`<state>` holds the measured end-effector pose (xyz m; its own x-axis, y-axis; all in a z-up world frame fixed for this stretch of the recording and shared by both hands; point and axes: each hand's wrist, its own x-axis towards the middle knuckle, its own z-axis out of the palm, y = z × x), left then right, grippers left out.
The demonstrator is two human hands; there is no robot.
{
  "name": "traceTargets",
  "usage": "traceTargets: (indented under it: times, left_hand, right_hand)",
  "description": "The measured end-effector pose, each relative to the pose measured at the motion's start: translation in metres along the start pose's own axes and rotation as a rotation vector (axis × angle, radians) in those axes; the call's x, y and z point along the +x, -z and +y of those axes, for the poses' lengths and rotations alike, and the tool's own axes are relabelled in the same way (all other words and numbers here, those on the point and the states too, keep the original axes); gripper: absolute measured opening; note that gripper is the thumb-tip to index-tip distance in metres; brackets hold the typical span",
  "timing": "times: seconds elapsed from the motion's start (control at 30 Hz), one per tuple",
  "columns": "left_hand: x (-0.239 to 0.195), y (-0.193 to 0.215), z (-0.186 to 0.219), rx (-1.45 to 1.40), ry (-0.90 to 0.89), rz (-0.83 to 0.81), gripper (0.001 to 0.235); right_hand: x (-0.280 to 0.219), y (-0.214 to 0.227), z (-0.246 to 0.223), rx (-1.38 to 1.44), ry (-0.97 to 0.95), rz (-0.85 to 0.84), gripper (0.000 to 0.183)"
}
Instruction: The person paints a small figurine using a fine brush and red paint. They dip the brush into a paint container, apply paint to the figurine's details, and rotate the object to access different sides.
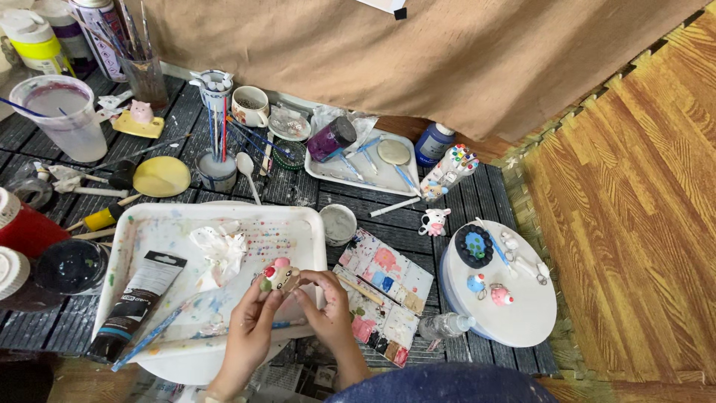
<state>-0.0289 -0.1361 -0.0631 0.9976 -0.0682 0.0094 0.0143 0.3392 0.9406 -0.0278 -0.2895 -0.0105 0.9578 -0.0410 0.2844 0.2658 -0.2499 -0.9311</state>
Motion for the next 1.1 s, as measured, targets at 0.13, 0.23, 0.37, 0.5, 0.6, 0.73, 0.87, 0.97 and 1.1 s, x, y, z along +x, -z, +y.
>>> traceTargets:
  times: [0.13, 0.23, 0.37, 0.5, 0.6, 0.73, 0.87, 0.97, 1.1]
  left_hand:
    - [0.005, 0.003, 0.013, -0.113, 0.115, -0.031, 0.049]
    - [0.003, 0.001, 0.024, -0.12, 0.13, -0.055, 0.046]
    - [0.003, 0.0, 0.024, -0.113, 0.122, -0.044, 0.046]
    - [0.004, 0.002, 0.019, -0.107, 0.09, -0.017, 0.037]
    - [0.003, 0.007, 0.025, -0.112, 0.041, -0.011, 0.039]
    - [0.005, 0.02, 0.037, -0.239, 0.183, 0.023, 0.036]
    - [0.008, 0.033, 0.041, -0.549, 0.14, -0.018, 0.04]
    - [0.009, 0.041, 0.043, -0.564, 0.129, -0.028, 0.04]
    - [0.012, 0.047, 0.045, -0.451, 0.18, 0.007, 0.041]
  right_hand:
    - [-0.001, -0.002, 0.003, 0.059, 0.033, 0.021, 0.023]
    - [-0.002, -0.004, 0.007, 0.058, 0.054, 0.048, 0.022]
    - [-0.002, -0.004, 0.007, 0.053, 0.013, 0.045, 0.023]
    - [0.005, -0.004, -0.002, 0.156, -0.198, -0.006, 0.024]
    - [0.017, -0.005, -0.004, 0.136, -0.21, -0.046, 0.025]
    - [0.035, -0.009, -0.006, 0.261, -0.202, -0.118, 0.026]
    - [0.044, -0.014, -0.011, 0.252, -0.25, -0.177, 0.026]
    - [0.05, -0.02, -0.013, 0.269, -0.222, -0.203, 0.027]
    - [0.053, -0.026, -0.018, 0.269, -0.24, -0.221, 0.027]
